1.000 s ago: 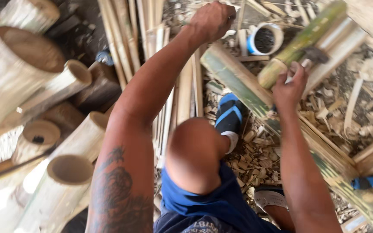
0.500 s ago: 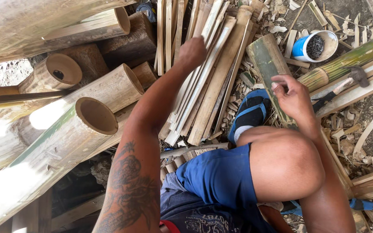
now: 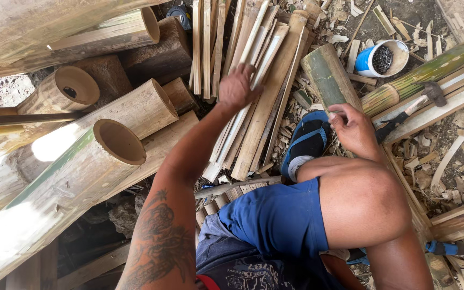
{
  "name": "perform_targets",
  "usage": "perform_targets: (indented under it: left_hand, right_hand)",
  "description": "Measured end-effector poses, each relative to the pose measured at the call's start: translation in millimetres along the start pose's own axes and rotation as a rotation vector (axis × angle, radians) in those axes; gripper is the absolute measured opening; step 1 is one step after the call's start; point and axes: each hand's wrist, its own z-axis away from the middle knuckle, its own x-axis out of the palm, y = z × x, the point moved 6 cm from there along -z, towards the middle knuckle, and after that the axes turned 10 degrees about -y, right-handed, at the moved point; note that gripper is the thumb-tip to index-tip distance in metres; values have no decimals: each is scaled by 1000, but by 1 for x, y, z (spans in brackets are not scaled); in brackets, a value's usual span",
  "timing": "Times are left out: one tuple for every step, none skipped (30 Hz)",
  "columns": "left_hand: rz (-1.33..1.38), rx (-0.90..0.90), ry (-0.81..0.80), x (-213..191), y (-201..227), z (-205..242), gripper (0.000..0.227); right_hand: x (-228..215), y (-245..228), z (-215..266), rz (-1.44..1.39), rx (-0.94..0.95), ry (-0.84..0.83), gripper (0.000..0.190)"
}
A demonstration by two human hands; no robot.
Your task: The person hammers nails into a bamboo frame, then picks up bamboo slats and places them on the frame. They use a saw to cut the slats to size and hammer nails to secure them in place.
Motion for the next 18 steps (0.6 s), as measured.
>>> perform_targets:
  left_hand:
    - [-43, 8, 37, 2, 7, 1, 51]
    - [-84, 16, 73, 6, 13, 2, 45]
    - [-125, 23, 108, 10, 16, 1, 44]
    - [10, -52, 29, 19, 10, -4, 42]
    - [145, -125, -52, 27, 3, -10, 42]
    - [278, -197, -133, 36, -4, -15, 41]
    - [480, -102, -96, 37, -3, -21, 35]
    - [675, -2, -56, 31, -4, -28, 30]
    - [868, 101, -17, 25, -4, -33, 28]
    - [1103, 152, -124, 29, -2, -37, 29]
    - [1336, 202, -235, 31, 2, -39, 31]
    - [1561, 254, -356, 30, 10, -41, 35]
    - [1500, 318, -362, 22, 15, -44, 41]
    - [1436, 382, -378, 15, 24, -45, 51]
    - [1371, 446, -395, 8, 35, -44, 62]
    - [1263, 638, -385, -9, 53, -46, 62]
    - [1150, 827, -370, -31, 73, -50, 63]
    - [1037, 1008, -347, -45, 94, -43, 66]
  right_hand:
    - [1, 0, 1, -18, -9, -1, 24]
    - [2, 1, 2, -25, -4, -1, 24]
    - [3, 2, 3, -33, 1, -1, 24]
    - [2, 3, 5, -40, 6, -4, 24]
    - [1, 4, 6, -58, 19, -4, 24]
    - [0, 6, 8, -77, 31, -4, 24]
    - [-2, 8, 9, -96, 43, -5, 24]
    - [-3, 8, 10, -104, 44, 2, 24]
    - [-5, 9, 10, -112, 45, 9, 24]
    - [-6, 12, 12, -120, 49, 16, 24]
    - [-6, 15, 15, -120, 49, 14, 23]
    - [-5, 19, 18, -123, 50, 19, 23]
    - [-6, 23, 18, -125, 51, 25, 22]
    - [-7, 27, 22, -150, 13, 48, 22]
    - [-7, 31, 25, -173, -25, 73, 21]
    - [-11, 36, 31, -193, -59, 100, 21]
    - [-15, 46, 37, -256, -28, 116, 22]
    - [-18, 56, 43, -320, 1, 125, 23]
